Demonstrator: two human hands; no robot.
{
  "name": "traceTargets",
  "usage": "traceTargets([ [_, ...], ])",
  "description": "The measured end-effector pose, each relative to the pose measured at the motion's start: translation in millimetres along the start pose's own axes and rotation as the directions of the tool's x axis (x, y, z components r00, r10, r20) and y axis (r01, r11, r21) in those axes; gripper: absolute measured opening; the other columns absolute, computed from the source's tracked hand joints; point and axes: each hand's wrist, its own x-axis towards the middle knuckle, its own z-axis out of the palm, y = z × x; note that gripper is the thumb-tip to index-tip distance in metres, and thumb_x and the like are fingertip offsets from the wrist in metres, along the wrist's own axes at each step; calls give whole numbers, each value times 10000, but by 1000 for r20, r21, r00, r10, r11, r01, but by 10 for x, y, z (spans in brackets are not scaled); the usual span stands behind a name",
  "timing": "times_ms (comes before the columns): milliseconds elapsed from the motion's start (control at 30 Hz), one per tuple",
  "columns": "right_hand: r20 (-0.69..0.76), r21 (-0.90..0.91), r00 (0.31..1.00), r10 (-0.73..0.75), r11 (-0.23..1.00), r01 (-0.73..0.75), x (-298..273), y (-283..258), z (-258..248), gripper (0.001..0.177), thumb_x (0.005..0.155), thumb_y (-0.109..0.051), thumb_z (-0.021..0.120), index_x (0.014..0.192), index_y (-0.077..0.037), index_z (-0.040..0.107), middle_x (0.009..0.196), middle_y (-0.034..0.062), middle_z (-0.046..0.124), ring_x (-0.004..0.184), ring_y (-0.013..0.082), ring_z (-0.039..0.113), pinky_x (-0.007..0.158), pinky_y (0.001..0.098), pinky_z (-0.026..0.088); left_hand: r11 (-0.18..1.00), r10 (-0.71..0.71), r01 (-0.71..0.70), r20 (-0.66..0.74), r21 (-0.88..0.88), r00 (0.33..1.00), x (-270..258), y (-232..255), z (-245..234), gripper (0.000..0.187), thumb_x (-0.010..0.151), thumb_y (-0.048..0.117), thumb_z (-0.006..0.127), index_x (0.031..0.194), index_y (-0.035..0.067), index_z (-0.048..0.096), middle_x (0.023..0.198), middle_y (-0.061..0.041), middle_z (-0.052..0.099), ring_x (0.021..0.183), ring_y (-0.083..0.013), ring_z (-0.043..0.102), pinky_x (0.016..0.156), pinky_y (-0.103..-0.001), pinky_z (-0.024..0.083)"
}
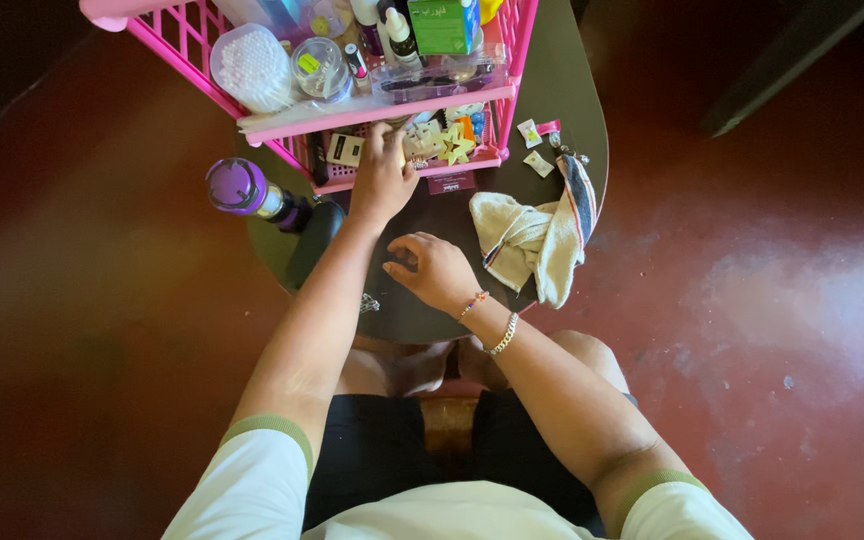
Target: The person cleans a white power adapter and a small black object with a white cloth, then moves several small paper slips and a remote control on a table before reaching for items in a pink shelf.
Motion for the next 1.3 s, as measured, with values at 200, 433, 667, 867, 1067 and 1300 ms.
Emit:
traceTargets([
  [200,1,-8,1000,11,1000,-11,-1,26,-8,322,859,-310,764,1086,-85,729,977,95,721,903,252,719,809,372,576,993,-72,63,-94,-100,993,-35,-4,54,590,799,95,818,1282,38,485,1227,-214,506,1161,-385,572,954,-469,536],
  [433,25,9,1000,17,1000,-17,-10,27,29,333,853,-318,765,1094,-91,729,996,94,722,917,255,717,806,375,577,981,-106,111,37,-162,994,-26,-169,22,687,770,251,954,1217,58,470,1198,-168,547,1133,-356,592,950,-470,511],
  [667,33,6,999,-5,1000,5,-16,41,26,333,858,-325,760,1091,-90,725,1010,95,723,932,260,719,812,380,577,996,-76,64,-186,-70,980,-161,-43,-40,758,603,231,970,1180,48,514,1171,-191,552,1150,-405,545,995,-490,458],
  [867,39,-2,999,-1,1000,1,-20,25,12,336,853,-328,764,1094,-98,727,998,93,725,927,261,722,806,383,577,969,-233,212,-193,-124,953,-225,-128,-1,577,757,156,873,1225,64,549,1152,-142,623,1098,-360,620,946,-463,520],
  [1067,47,11,999,13,1000,-14,-19,27,34,344,856,-345,761,1094,-99,723,1004,90,720,919,248,728,799,370,582,992,-126,126,-220,-15,967,-84,-168,-110,535,720,134,829,1208,113,611,1185,-146,632,1086,-353,653,937,-429,546],
  [1300,67,-19,997,41,999,-40,-24,15,21,338,853,-343,759,1094,-107,728,976,89,716,867,264,712,770,380,573,978,-189,179,-81,-111,979,-37,-130,-122,606,788,148,861,1322,100,578,1309,-146,631,1191,-349,644,1003,-413,535],
])
